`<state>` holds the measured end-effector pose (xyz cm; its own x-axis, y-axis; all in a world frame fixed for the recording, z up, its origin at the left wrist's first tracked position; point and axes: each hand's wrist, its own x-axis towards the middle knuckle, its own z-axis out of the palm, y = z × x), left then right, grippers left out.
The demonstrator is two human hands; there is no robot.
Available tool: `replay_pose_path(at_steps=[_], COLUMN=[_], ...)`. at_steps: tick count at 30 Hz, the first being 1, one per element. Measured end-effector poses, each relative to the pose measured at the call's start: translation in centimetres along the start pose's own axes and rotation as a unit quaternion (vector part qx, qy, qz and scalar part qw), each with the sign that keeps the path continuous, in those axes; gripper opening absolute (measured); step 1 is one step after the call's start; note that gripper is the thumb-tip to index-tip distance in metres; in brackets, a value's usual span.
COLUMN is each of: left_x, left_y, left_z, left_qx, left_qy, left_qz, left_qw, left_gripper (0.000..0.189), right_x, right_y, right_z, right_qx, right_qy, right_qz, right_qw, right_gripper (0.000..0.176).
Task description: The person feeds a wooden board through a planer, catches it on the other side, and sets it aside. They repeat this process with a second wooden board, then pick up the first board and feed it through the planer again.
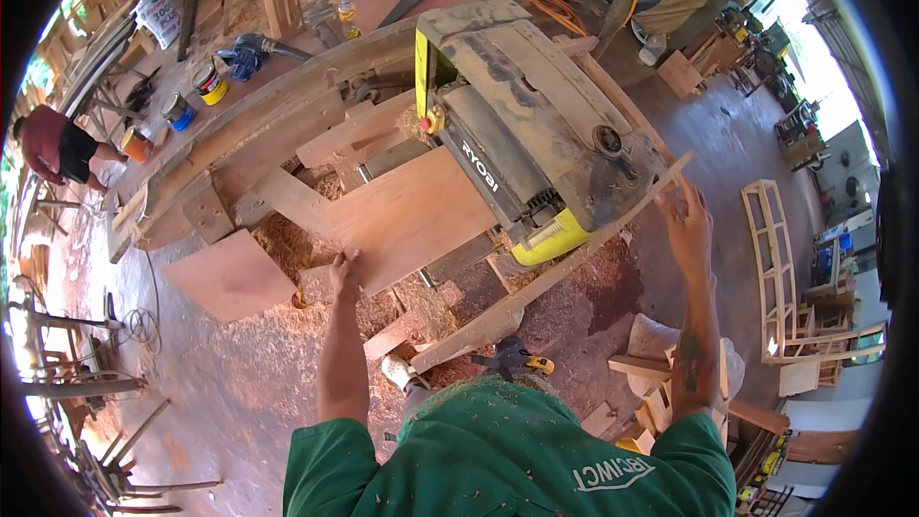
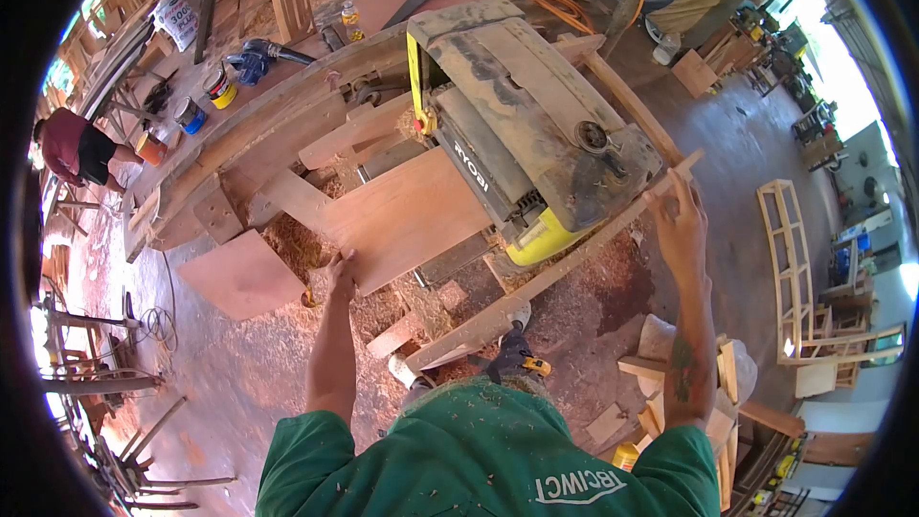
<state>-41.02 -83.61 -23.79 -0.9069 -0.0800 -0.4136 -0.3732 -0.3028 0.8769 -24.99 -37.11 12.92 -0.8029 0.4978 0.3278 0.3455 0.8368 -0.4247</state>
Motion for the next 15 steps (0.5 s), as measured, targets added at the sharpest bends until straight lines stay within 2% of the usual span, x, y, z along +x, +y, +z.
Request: replay_pose_path(at_steps=[2, 4, 6, 8, 10, 11, 12, 13, 14, 15], left_x=[-0.5, -2.0, -2.2, -3.1, -5.0, -5.8, -7.2, -9.8, -11.9, -13.5], left_y=[0.7, 2.4, 1.7, 0.5, -1.1, -3.3, -5.3, -6.2, -8.5, -12.9], left_z=[0.4, 0.9, 0.1, -1.5, -4.4, -6.7, -9.1, -11.0, -13.7, -18.2], left_qx=[0.006, 0.054, 0.035, 0.017, 0.071, 0.087, 0.104, 0.159, 0.188, 0.422], left_qy=[-0.004, -0.031, -0.035, -0.038, 0.015, 0.040, 0.065, 0.068, 0.091, 0.064], left_qz=[-0.005, -0.065, -0.078, -0.091, -0.114, -0.123, -0.131, -0.142, -0.165, -0.172], left_qw=[1.000, 0.996, 0.996, 0.995, 0.991, 0.988, 0.984, 0.975, 0.964, 0.888], left_gripper=[0.029, 0.031, 0.032, 0.034, 0.046, 0.038, 0.032, 0.031, 0.028, 0.026], right_x=[-0.3, -0.7, -1.3, -2.2, -3.8, -5.1, -6.7, -8.6, -11.0, -13.3], right_y=[0.8, 1.0, 0.7, 2.5, 6.2, 8.9, 11.3, 13.6, 15.6, 17.3], right_z=[0.1, 0.2, -0.1, 0.4, 1.9, 3.3, 4.8, 6.4, 7.9, 9.2], right_qx=[0.004, 0.009, 0.014, 0.013, -0.003, -0.016, 0.005, 0.025, -0.016, -0.058], right_qy=[0.012, 0.023, 0.007, 0.017, 0.044, 0.058, 0.040, 0.020, -0.014, -0.047], right_qz=[-0.012, -0.024, 0.034, 0.046, 0.052, 0.049, 0.106, 0.164, 0.174, 0.182], right_qw=[1.000, 0.999, 0.999, 0.999, 0.998, 0.997, 0.994, 0.986, 0.985, 0.980], right_gripper=[0.049, 0.048, 0.048, 0.048, 0.048, 0.047, 0.047, 0.047, 0.049, 0.051])
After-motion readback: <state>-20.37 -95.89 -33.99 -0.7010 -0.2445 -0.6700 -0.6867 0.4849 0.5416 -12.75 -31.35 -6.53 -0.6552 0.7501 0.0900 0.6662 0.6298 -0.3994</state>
